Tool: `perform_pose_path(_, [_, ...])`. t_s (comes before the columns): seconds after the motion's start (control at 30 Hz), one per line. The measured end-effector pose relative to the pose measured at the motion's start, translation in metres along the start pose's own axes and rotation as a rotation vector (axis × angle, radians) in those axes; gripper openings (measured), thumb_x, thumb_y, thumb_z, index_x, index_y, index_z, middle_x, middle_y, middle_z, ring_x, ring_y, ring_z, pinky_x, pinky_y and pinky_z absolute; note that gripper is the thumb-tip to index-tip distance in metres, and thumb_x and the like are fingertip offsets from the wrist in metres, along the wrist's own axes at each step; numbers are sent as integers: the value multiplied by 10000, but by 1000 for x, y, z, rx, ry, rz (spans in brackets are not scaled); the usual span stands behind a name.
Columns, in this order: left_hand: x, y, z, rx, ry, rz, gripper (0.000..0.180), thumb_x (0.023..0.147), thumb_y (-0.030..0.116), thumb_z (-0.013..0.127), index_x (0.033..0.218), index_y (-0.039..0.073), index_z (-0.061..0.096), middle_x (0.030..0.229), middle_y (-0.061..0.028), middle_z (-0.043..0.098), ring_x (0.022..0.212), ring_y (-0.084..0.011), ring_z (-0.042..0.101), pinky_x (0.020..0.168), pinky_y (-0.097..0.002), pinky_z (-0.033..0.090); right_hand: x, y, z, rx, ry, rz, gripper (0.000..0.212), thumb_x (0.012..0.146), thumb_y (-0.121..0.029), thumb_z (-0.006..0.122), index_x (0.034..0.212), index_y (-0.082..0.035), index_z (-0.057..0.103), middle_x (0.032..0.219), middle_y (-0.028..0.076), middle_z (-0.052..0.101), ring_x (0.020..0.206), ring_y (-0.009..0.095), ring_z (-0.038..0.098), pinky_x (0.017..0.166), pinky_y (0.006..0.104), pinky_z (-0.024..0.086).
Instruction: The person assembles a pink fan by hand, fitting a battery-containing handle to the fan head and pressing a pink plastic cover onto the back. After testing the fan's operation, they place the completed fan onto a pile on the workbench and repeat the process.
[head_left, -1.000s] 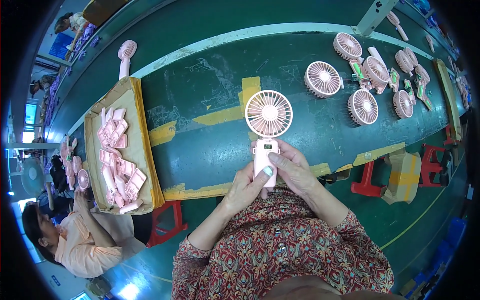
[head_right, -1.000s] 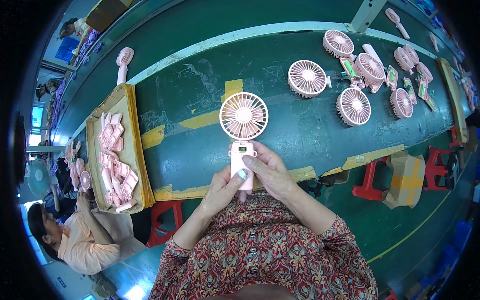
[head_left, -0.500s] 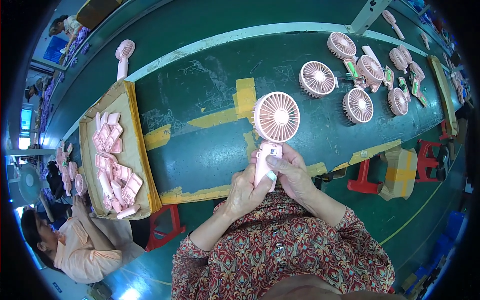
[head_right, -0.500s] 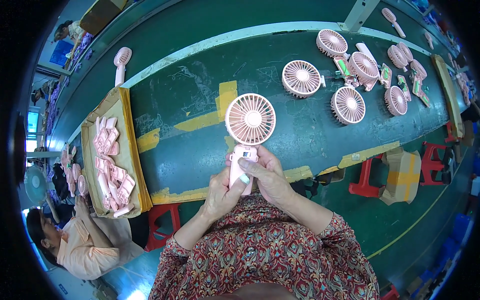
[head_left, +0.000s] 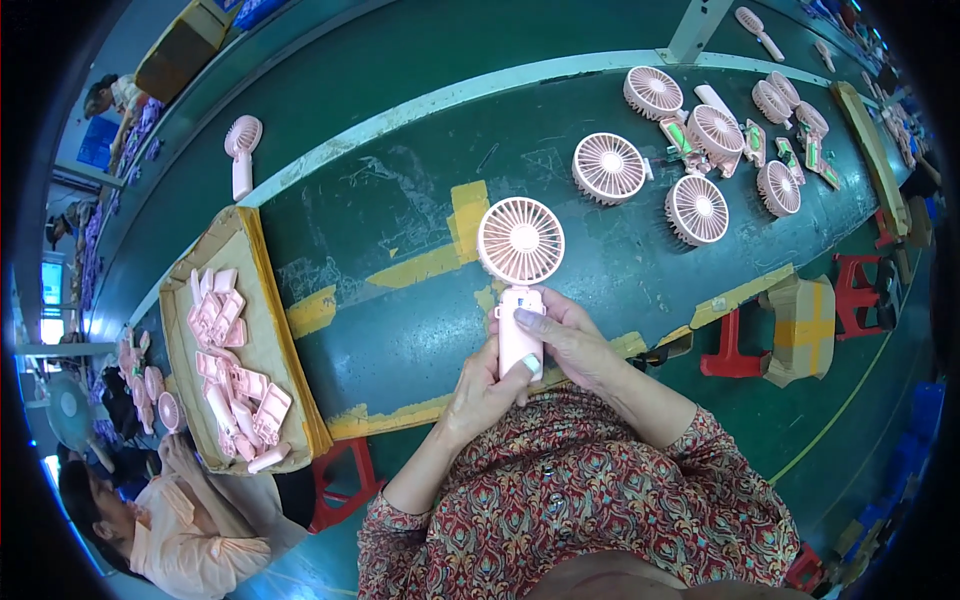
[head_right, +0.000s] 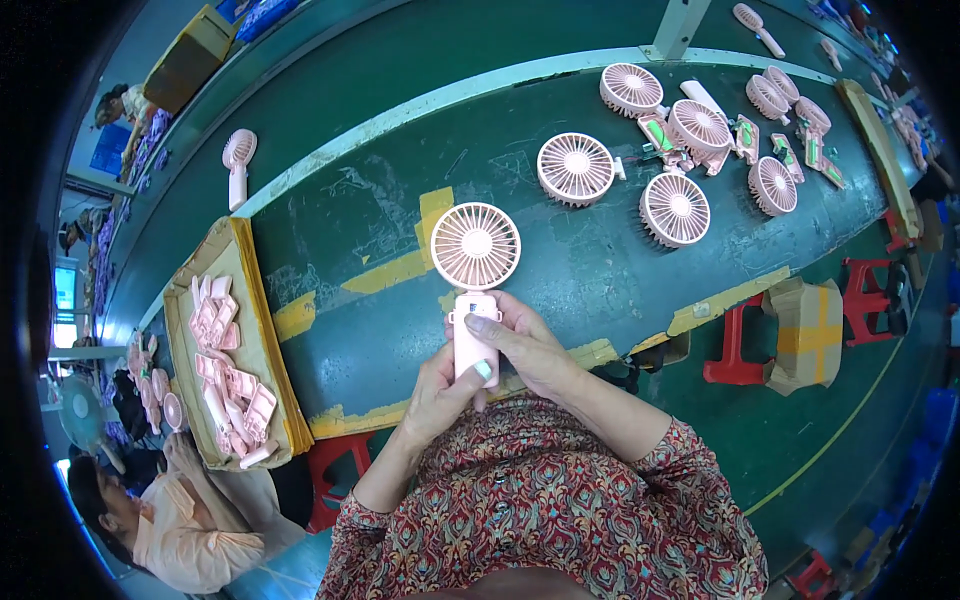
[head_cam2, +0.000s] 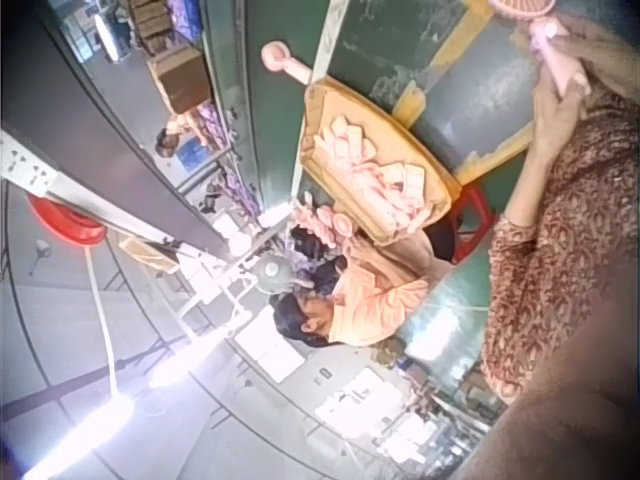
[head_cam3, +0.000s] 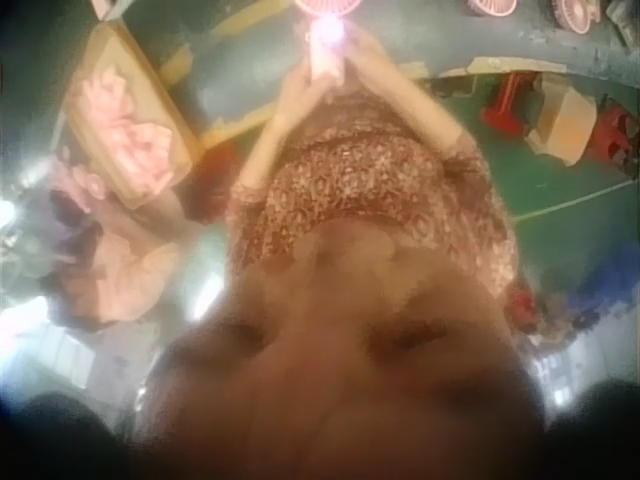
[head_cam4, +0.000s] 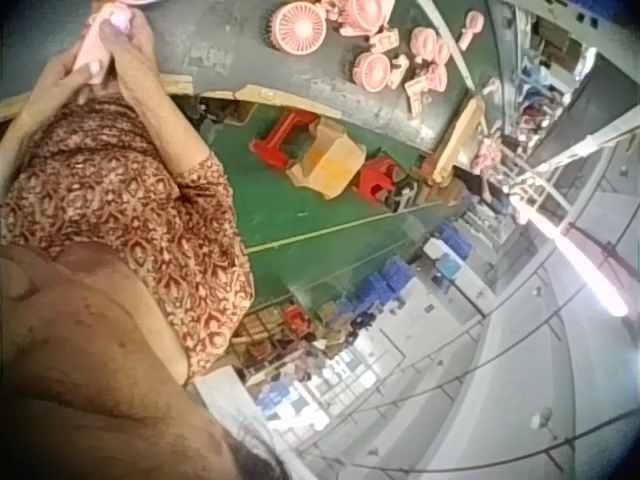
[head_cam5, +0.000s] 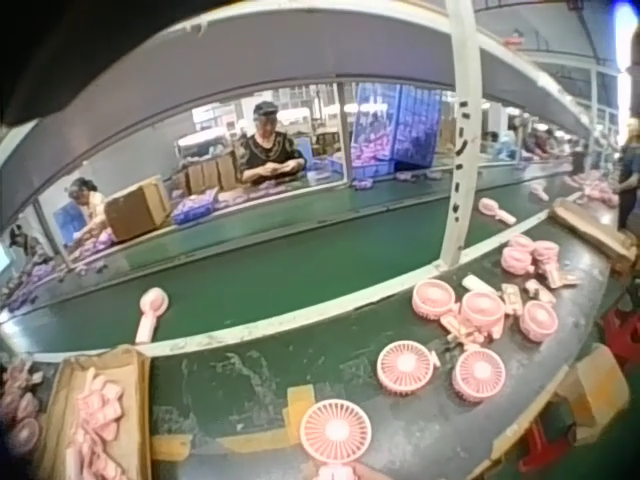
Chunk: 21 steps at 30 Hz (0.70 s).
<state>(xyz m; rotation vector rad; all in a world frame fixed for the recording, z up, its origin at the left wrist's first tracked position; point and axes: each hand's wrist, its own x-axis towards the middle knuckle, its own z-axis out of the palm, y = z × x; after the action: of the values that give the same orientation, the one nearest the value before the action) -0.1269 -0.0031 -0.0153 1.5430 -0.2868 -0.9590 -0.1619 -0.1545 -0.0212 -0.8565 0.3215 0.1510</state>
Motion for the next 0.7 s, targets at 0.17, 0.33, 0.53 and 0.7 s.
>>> perform_pose_path(0.17, [28,36,-35,-43,160,172,179,905,154,504,991,4,553,744,-50,608,532,-73,518,485,-211,425,12,-42,-17,-1024,288,-641,453,871,-208,608,1220,26,439,1117,199,560,1019,317,558,898,393,445])
perform_pose_path(0.33, [96,97,-96,676,637,482,292,857,203,552,1053,-14,559,716,-165,587,628,-239,598,605,-361,471,38,-95,-53,-1560,593,-930,615,809,-258,656,1262,62,388,1277,274,429,1221,421,385,1036,467,302])
perform_pose_path(0.53, [191,134,-142,1299,901,552,283,822,170,581,1051,16,517,838,-246,589,766,-427,610,678,-494,497,56,-88,-79,-1690,615,-739,657,818,-325,635,1299,41,376,1382,308,295,1286,497,259,1057,553,226])
perform_pose_path(0.7, [264,137,-165,1270,996,309,475,811,195,619,1243,55,478,1028,-239,559,890,-410,607,773,-476,500,35,-72,-56,-1650,443,-709,645,789,-299,676,1268,39,406,1378,310,295,1290,499,254,1063,554,224])
